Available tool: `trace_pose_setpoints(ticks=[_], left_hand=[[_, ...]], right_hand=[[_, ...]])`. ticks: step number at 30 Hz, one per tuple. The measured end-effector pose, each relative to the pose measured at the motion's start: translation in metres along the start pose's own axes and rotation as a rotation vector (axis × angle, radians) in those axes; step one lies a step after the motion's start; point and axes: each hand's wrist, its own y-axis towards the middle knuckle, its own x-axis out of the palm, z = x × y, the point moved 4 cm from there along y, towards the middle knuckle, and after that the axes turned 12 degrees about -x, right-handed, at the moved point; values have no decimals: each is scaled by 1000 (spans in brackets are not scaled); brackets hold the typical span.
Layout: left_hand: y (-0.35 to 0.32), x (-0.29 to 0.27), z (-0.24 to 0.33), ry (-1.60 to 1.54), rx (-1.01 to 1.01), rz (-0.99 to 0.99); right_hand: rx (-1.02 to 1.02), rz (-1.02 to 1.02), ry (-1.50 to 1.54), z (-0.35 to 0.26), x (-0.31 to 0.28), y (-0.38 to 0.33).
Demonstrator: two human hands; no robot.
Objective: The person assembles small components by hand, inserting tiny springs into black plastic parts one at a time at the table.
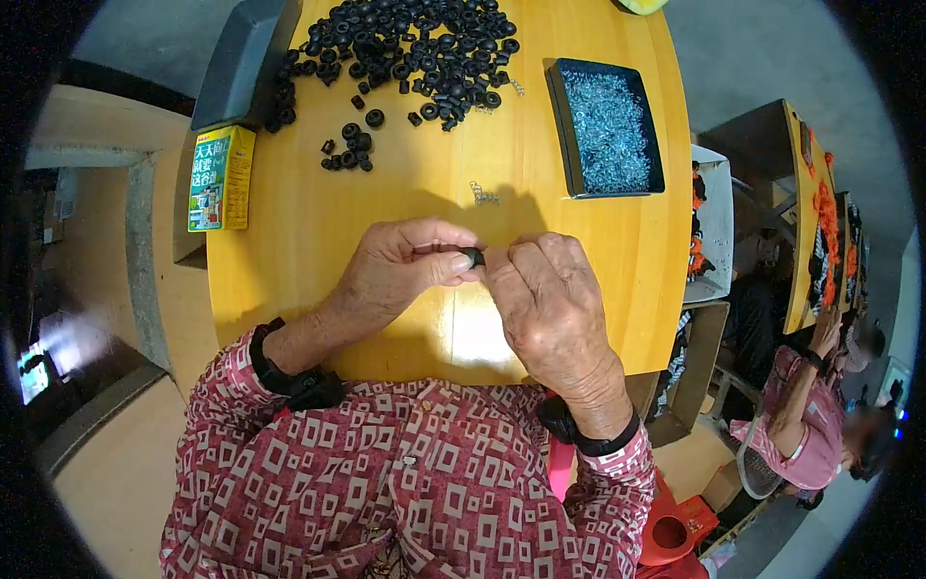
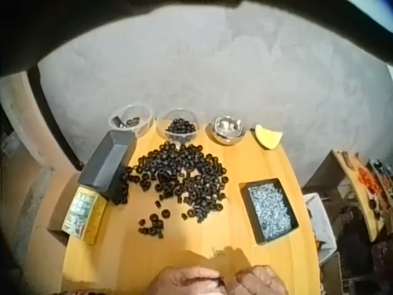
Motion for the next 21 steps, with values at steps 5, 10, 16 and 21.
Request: trace_pose_setpoints(ticks=[5, 10, 16, 21], left_hand=[[0, 0, 0, 113, 10, 27], [-3, 1, 5, 221, 33, 69], [0, 1, 3, 51, -15, 54], [-1, 6, 1, -56, -41, 68]], right_hand=[[6, -13, 22, 2, 2, -2], [-41, -28, 0, 0, 0, 0], [18, 81, 52, 0, 8, -5], [107, 138, 51, -4, 19, -13]])
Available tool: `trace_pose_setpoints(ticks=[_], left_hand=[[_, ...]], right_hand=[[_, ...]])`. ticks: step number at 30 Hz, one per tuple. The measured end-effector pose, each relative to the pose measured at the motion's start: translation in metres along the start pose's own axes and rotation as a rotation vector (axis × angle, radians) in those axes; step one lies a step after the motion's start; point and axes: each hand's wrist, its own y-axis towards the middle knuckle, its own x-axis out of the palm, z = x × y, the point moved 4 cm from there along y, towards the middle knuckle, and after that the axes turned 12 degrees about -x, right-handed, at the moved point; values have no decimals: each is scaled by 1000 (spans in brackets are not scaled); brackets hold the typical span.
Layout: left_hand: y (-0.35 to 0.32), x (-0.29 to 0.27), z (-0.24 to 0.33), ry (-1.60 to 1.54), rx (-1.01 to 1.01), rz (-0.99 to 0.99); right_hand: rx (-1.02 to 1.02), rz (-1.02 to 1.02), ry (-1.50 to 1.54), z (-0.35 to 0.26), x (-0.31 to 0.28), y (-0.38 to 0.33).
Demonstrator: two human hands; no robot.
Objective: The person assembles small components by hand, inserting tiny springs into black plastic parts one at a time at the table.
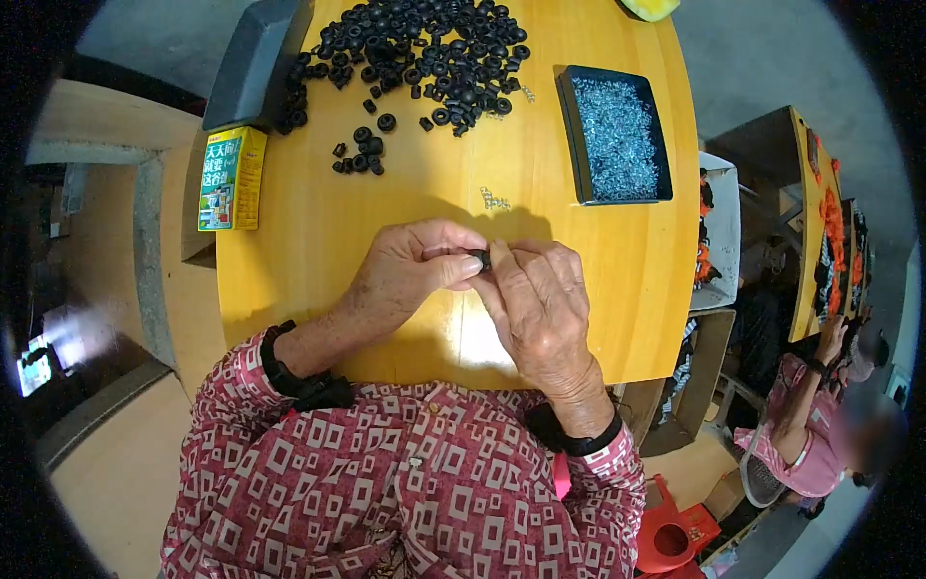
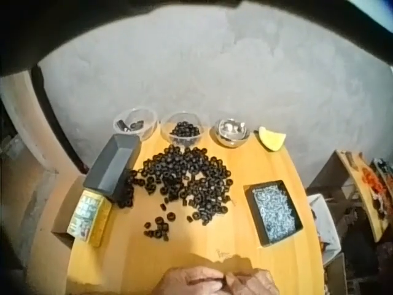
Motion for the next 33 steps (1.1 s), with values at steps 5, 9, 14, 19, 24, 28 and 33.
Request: trace_pose_setpoints(ticks=[5, 9, 14, 19, 24, 28, 33], left_hand=[[2, 0, 3, 37, -21, -26], [5, -6, 4, 128, -98, -93], [3, -3, 8, 160, -92, -96], [4, -1, 6, 140, -31, -60], [3, 5, 4, 155, 138, 6], [2, 4, 6, 159, 139, 37], [1, 2, 5, 235, 35, 61]], right_hand=[[27, 41, -26, 1, 2, -1], [-4, 25, -25, 1, -1, 1], [-3, 40, -22, 1, 0, 0], [90, 110, 3, 1, -2, 2], [79, 58, -54, 6, 5, 0], [-15, 26, -104, 5, 7, 1], [-38, 16, -72, 9, 5, 1]])
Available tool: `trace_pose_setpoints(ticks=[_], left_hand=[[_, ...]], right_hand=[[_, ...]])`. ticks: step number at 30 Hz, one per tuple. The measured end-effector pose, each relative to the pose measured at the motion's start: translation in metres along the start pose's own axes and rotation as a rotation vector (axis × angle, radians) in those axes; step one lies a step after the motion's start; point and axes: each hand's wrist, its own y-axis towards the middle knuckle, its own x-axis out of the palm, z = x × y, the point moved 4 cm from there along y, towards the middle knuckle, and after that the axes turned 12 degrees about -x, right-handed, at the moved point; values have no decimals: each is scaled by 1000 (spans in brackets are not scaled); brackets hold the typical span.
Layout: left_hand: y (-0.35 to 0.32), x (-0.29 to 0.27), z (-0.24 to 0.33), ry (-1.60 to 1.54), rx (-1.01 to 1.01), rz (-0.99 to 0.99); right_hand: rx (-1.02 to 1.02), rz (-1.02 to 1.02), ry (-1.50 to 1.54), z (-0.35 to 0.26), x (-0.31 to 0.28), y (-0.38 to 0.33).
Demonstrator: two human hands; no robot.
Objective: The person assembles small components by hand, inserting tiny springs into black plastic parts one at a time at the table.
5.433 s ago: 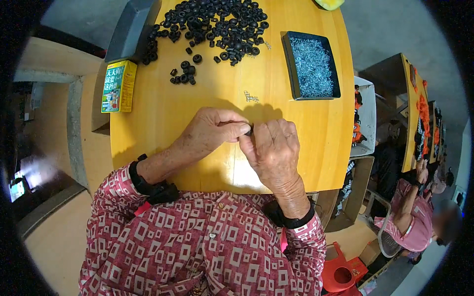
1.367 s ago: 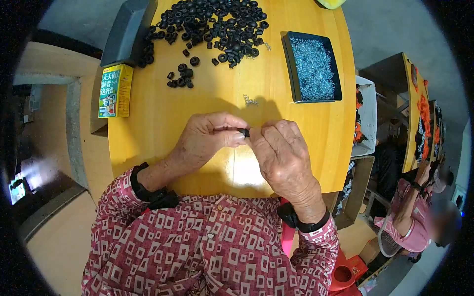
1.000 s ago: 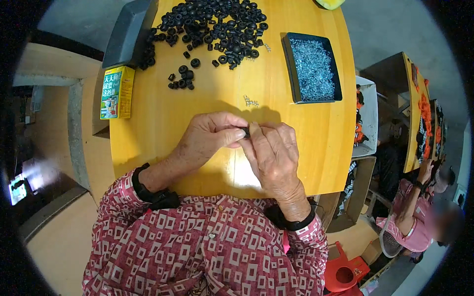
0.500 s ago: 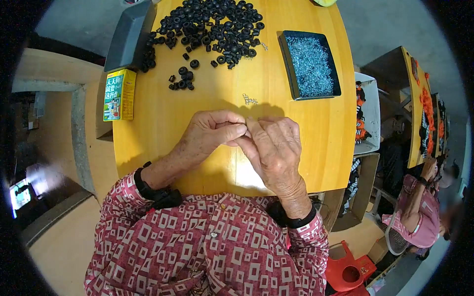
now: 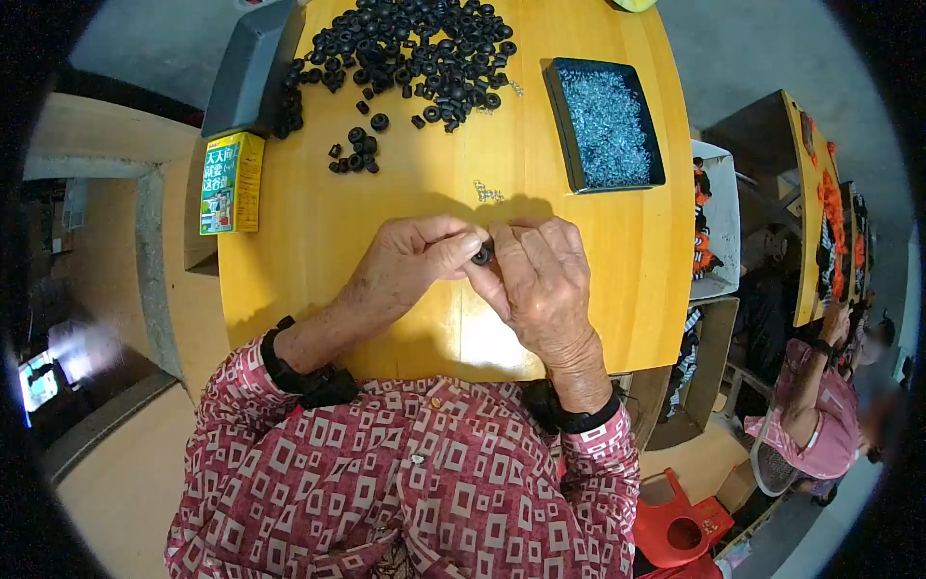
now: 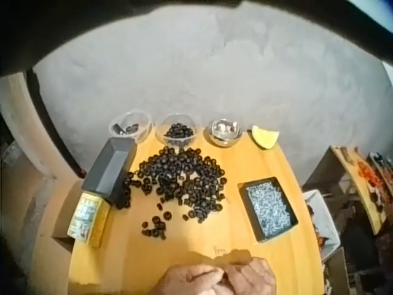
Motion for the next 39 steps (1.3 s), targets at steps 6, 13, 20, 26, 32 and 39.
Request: trace_pose_setpoints(ticks=[6, 13, 20, 26, 32, 39], left_hand=[[-4, -4, 5, 116, -117, -19], [-6, -2, 2, 135, 19, -74], [-7, -2, 1, 83, 82, -83], [-6, -5, 10, 119, 91, -35], [3, 12, 19, 22, 263, 20], [-2, 26, 15, 302, 258, 111]], right_hand=[[-2, 12, 1, 5, -3, -2], [-47, 6, 88, 5, -3, -2], [-105, -8, 156, 6, -5, 1], [-119, -69, 149, 7, -4, 4], [-125, -38, 213, -7, 11, 12], [-273, -55, 310, -8, 24, -5]])
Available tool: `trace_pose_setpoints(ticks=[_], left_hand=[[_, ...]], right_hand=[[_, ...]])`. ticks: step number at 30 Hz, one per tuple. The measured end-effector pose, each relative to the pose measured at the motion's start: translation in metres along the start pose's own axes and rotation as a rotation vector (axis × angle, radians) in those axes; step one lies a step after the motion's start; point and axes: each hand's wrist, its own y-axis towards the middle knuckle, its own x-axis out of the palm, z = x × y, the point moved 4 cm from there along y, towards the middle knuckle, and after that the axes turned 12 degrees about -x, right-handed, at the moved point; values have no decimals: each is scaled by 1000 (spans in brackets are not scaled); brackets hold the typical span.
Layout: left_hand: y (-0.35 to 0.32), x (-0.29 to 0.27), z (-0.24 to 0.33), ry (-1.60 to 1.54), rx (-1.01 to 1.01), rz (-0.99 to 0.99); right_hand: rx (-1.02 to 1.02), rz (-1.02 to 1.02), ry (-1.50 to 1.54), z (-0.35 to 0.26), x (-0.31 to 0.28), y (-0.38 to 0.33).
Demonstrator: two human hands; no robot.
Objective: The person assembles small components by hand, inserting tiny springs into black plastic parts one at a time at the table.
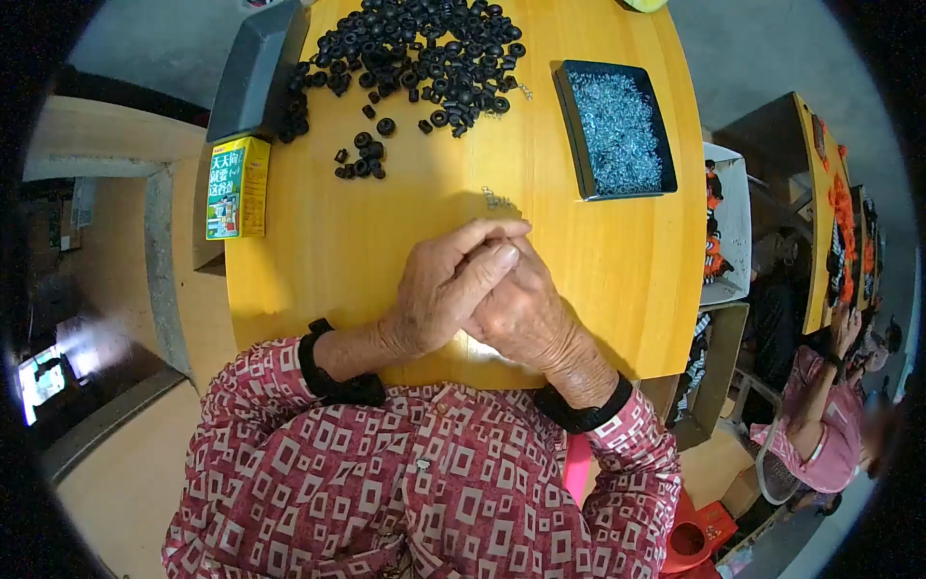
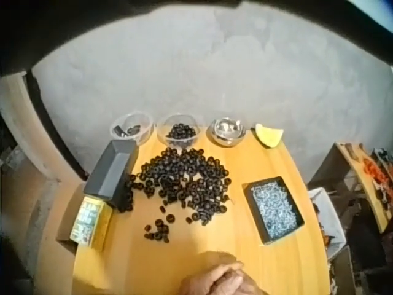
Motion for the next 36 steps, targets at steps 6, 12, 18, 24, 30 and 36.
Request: trace_pose_setpoints(ticks=[6, 12, 18, 24, 30, 36], left_hand=[[-1, 3, -9, 28, 130, 169], [-6, -27, -26, -489, -60, 174], [-4, -34, -24, -273, -223, -175], [-6, -36, -22, -312, -240, -129], [-6, -36, -21, -334, -184, -169], [-7, -39, -21, -234, -215, -181]], right_hand=[[-34, -60, -45, -1, -1, 2], [210, 23, -155, 7, -13, 5], [133, 28, -303, 7, -19, 13], [185, 27, -215, 9, -20, 13], [209, -14, -196, 13, -28, 19], [63, -141, -222, 15, -22, 17]])
